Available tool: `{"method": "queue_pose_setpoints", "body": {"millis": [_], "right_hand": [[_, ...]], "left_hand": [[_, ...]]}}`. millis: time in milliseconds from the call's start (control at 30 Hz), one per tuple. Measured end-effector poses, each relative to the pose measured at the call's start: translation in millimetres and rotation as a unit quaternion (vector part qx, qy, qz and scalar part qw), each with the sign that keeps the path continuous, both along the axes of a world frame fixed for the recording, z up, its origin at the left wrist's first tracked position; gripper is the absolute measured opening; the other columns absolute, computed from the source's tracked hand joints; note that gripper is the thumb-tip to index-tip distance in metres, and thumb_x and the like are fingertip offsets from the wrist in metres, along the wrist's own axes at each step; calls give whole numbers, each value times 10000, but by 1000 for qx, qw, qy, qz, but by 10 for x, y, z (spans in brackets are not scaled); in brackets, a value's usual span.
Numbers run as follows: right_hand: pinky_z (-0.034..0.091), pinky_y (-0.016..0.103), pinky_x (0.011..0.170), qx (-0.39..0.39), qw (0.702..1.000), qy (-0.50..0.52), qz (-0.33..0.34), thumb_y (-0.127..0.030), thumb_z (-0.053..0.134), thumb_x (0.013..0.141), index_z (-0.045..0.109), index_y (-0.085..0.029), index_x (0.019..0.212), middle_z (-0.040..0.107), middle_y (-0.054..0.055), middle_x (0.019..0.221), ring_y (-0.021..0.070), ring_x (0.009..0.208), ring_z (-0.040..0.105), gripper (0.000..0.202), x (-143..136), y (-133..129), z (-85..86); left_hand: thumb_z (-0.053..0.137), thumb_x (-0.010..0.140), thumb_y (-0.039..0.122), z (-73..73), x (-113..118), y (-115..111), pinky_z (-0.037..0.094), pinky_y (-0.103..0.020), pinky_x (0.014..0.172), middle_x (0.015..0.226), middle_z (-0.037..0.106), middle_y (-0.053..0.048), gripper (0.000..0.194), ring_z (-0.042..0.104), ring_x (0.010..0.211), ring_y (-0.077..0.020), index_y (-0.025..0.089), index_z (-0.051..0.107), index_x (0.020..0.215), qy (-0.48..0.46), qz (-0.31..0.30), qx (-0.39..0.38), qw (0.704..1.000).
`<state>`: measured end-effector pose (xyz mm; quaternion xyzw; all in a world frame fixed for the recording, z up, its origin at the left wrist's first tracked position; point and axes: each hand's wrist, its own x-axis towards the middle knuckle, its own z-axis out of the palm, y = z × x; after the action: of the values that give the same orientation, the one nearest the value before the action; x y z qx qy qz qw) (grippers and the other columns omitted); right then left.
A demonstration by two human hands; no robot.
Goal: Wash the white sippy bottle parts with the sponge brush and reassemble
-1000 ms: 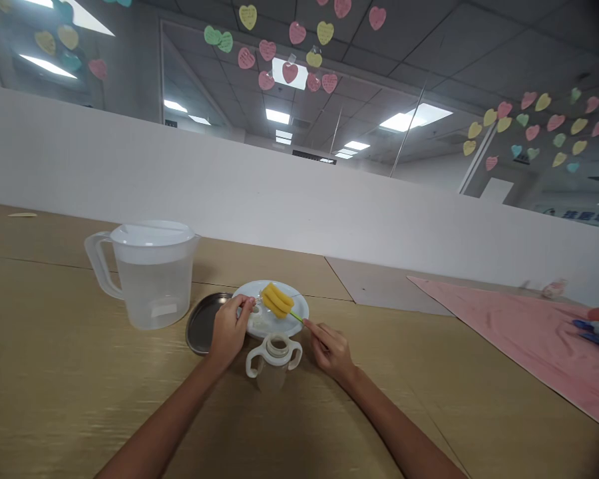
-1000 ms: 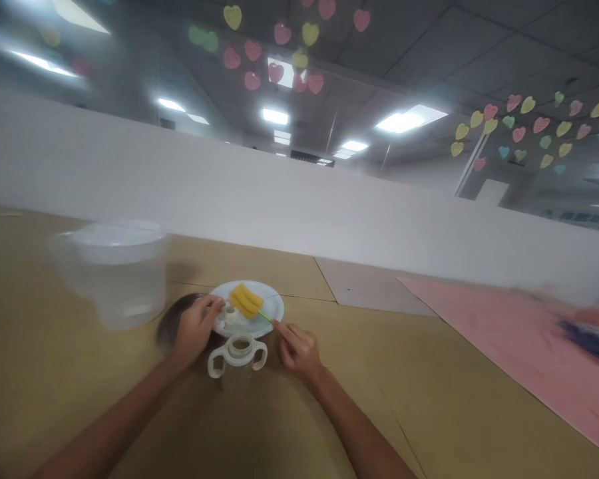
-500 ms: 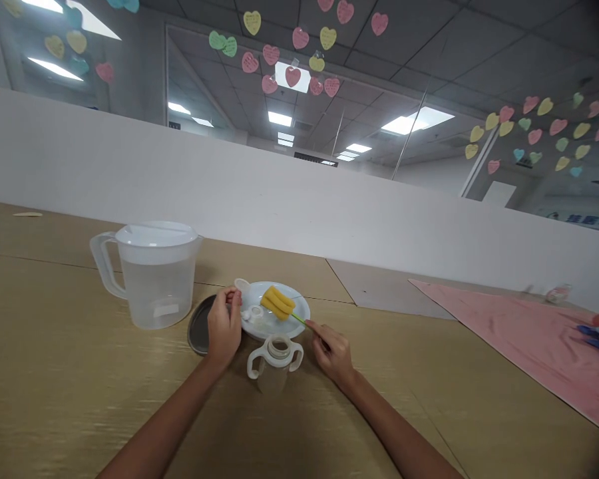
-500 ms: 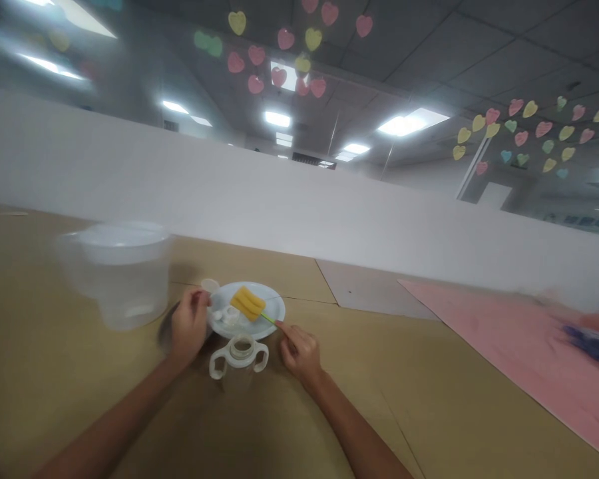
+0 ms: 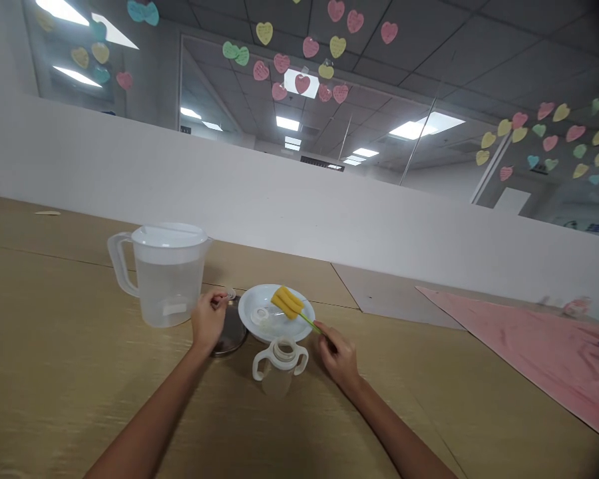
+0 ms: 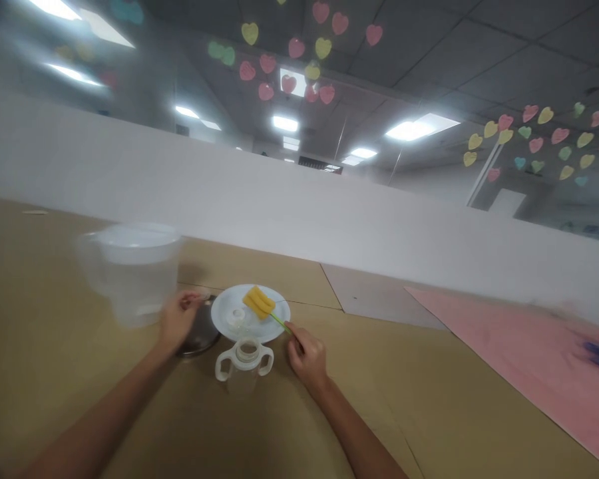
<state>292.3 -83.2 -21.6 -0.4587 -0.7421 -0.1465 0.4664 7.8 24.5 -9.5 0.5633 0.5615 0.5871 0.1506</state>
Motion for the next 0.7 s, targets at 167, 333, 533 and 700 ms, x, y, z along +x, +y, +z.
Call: {"method": "queue_pose_setpoints", "body": {"millis": [167, 333, 533, 700], "right_hand": [[544, 274, 726, -7, 999, 33, -12, -149, 436, 809, 638, -184, 1069, 691, 69, 992, 180, 832, 667, 331, 25, 19, -20], [548, 287, 761, -15, 999, 44, -21, -154, 436, 806, 643, -185, 1063, 689, 68, 1010, 187, 871, 667, 332, 18, 21, -31], [547, 293, 775, -13, 999, 43, -19, -158, 439, 808, 648, -185, 1057, 690, 68, 1007, 189, 882, 666, 326, 14, 17, -32], [542, 294, 788, -23, 998, 55, -17, -158, 443, 804, 649, -189, 1062, 688, 58, 1018, 185, 898, 662, 331, 19, 38, -53]], "left_hand": [[501, 711, 182, -47, 12, 0, 486, -290, 747, 915, 621, -50, 219, 590, 674, -142, 169, 656, 864, 81, -28, -52, 995], [487, 755, 206, -11, 29, -79, 480, -346, 769, 1030, 580, -99, 272, 606, 853, -227, 189, 638, 980, 175, -14, -110, 978], [489, 756, 162, -28, 108, -165, 438, -433, 850, 1155, 521, -179, 342, 558, 997, -304, 135, 579, 1085, 283, -3, -127, 951], [420, 824, 186, 23, 167, -205, 298, -513, 989, 1298, 414, -218, 395, 311, 1262, -364, 86, 491, 1199, 331, 78, 35, 940]]}}
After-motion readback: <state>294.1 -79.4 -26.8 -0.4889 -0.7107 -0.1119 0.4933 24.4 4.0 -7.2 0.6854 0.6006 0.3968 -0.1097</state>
